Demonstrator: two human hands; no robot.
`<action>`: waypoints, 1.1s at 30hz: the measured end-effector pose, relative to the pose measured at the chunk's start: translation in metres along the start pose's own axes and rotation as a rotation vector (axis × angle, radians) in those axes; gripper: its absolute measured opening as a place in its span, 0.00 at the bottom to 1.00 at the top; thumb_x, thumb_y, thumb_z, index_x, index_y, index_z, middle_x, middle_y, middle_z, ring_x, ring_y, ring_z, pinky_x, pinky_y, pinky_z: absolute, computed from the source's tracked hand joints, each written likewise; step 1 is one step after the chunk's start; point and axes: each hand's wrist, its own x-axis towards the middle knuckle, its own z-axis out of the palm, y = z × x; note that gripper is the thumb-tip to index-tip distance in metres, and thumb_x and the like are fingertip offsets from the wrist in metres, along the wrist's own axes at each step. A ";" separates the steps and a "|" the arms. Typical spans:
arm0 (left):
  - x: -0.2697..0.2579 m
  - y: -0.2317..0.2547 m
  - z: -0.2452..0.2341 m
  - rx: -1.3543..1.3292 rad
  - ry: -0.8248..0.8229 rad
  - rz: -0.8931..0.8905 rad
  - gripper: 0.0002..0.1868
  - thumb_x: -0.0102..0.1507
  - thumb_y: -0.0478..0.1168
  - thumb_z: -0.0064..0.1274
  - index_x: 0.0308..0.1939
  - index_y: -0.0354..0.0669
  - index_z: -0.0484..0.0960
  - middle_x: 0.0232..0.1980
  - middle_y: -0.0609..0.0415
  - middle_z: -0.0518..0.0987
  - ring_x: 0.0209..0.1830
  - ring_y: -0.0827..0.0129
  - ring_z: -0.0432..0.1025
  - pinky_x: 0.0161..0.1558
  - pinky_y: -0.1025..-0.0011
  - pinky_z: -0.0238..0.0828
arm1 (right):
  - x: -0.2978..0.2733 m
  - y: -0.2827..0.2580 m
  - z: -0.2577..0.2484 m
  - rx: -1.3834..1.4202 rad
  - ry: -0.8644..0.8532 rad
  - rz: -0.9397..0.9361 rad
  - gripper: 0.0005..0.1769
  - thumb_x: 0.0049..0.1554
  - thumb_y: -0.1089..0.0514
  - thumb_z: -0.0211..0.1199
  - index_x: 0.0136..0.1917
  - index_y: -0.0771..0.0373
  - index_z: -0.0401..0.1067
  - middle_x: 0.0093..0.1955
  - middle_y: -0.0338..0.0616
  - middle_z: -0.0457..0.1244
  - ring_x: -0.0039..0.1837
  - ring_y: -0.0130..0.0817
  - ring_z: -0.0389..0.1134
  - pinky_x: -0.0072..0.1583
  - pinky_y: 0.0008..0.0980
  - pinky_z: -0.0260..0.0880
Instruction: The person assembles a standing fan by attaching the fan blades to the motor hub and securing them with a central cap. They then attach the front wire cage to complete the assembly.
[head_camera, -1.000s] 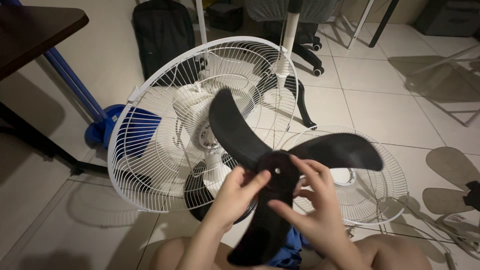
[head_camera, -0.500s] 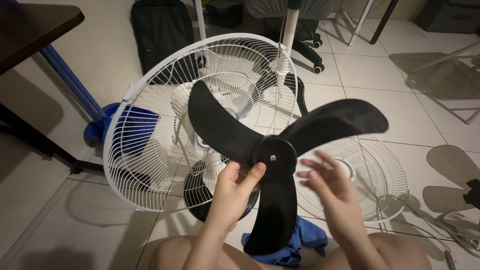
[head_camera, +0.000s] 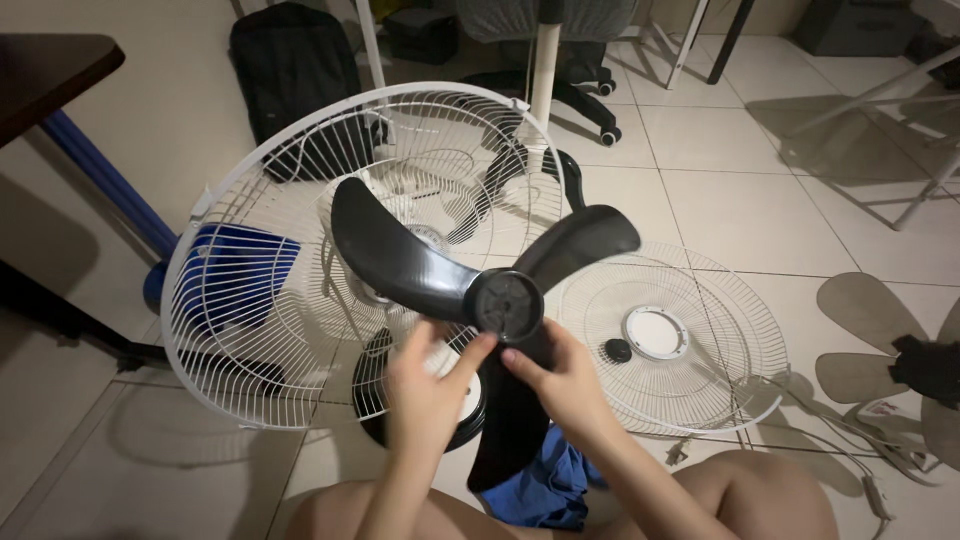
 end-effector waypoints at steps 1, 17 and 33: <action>-0.010 0.002 -0.012 0.171 0.126 0.123 0.29 0.54 0.46 0.70 0.54 0.34 0.80 0.49 0.50 0.84 0.49 0.64 0.80 0.50 0.70 0.72 | 0.003 0.004 0.000 0.006 0.010 -0.011 0.26 0.54 0.67 0.67 0.66 0.70 0.69 0.57 0.51 0.72 0.58 0.34 0.72 0.61 0.32 0.70; 0.023 -0.084 -0.152 0.504 0.549 0.101 0.50 0.64 0.50 0.69 0.76 0.28 0.54 0.72 0.28 0.67 0.72 0.41 0.67 0.71 0.54 0.62 | 0.023 0.020 0.009 0.100 0.093 -0.060 0.27 0.53 0.72 0.64 0.64 0.61 0.63 0.54 0.50 0.71 0.53 0.33 0.73 0.51 0.30 0.74; 0.079 -0.081 -0.115 0.526 0.424 0.106 0.48 0.63 0.37 0.62 0.80 0.33 0.49 0.75 0.31 0.62 0.74 0.40 0.58 0.71 0.49 0.51 | 0.013 -0.026 -0.002 0.001 -0.005 -0.025 0.33 0.50 0.68 0.69 0.68 0.63 0.69 0.52 0.51 0.72 0.52 0.32 0.73 0.53 0.28 0.73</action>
